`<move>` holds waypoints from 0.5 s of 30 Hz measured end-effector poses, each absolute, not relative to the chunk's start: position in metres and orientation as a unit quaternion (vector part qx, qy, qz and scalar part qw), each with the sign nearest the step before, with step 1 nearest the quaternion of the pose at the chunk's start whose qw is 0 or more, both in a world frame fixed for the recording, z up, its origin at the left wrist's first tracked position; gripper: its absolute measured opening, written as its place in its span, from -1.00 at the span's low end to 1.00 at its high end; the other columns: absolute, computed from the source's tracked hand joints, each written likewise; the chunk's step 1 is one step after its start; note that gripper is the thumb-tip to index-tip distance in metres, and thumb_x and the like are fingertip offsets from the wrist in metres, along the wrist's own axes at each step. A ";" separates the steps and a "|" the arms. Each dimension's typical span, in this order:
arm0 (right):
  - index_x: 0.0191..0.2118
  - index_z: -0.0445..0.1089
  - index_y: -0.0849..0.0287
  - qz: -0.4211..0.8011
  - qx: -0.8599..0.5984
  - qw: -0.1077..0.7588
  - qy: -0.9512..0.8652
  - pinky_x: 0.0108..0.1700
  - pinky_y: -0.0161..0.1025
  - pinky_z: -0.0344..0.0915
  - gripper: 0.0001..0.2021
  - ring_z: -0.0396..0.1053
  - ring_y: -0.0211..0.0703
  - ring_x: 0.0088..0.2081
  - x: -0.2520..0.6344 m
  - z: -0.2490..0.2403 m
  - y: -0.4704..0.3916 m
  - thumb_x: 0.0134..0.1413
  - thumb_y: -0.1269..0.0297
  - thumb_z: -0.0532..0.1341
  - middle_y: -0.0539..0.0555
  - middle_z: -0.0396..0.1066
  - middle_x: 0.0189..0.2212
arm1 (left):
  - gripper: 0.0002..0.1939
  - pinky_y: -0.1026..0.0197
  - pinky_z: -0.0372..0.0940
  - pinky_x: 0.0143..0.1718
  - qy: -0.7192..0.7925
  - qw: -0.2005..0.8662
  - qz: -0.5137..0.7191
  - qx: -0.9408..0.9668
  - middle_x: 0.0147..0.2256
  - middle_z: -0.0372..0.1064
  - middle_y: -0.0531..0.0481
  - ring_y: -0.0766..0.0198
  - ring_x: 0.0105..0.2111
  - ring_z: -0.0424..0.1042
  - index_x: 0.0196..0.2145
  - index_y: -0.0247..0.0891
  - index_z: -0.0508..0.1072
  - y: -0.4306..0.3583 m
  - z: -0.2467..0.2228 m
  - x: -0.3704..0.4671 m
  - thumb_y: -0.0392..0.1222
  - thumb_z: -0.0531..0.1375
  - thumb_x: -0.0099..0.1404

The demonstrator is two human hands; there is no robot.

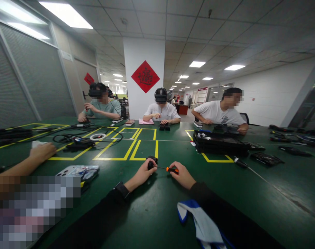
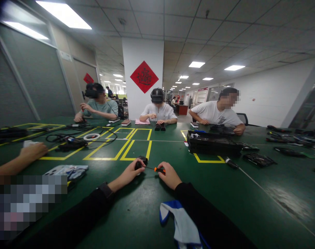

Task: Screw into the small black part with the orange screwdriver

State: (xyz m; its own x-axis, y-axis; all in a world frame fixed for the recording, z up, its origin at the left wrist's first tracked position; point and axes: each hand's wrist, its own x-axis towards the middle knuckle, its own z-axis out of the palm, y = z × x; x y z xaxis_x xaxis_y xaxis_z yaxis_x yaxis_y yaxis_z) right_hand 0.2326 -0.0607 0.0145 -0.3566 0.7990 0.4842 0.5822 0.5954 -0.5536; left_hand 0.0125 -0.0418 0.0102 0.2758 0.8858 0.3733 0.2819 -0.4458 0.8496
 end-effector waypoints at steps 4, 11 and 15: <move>-0.29 0.29 0.18 0.152 -0.426 0.369 -0.812 -0.20 -0.26 0.15 -0.87 0.21 -0.22 -0.28 0.232 0.014 -0.061 -0.04 0.40 0.10 0.03 0.28 -0.34 | -0.85 0.19 0.12 -0.14 0.396 0.341 0.441 0.729 -0.30 0.30 0.00 0.26 -0.26 0.27 -0.33 -0.25 0.29 -0.041 0.010 0.012 -0.26 0.11 0.06; -0.32 0.33 0.19 0.134 -0.421 0.350 -0.826 -0.17 -0.25 0.14 -0.84 0.23 -0.21 -0.26 0.232 0.013 -0.060 0.07 0.38 0.01 0.06 0.32 -0.36 | -0.84 0.20 0.11 -0.13 0.402 0.330 0.443 0.730 -0.30 0.29 0.01 0.26 -0.25 0.25 -0.33 -0.25 0.30 -0.041 0.010 0.012 -0.27 0.11 0.05; -0.27 0.30 0.18 0.147 -0.420 0.345 -0.827 -0.23 -0.28 0.17 -0.86 0.26 -0.23 -0.31 0.234 0.013 -0.061 -0.02 0.38 0.10 0.03 0.32 -0.37 | -0.85 0.21 0.12 -0.15 0.401 0.324 0.444 0.733 -0.31 0.28 0.01 0.27 -0.27 0.26 -0.34 -0.24 0.30 -0.040 0.008 0.012 -0.28 0.10 0.05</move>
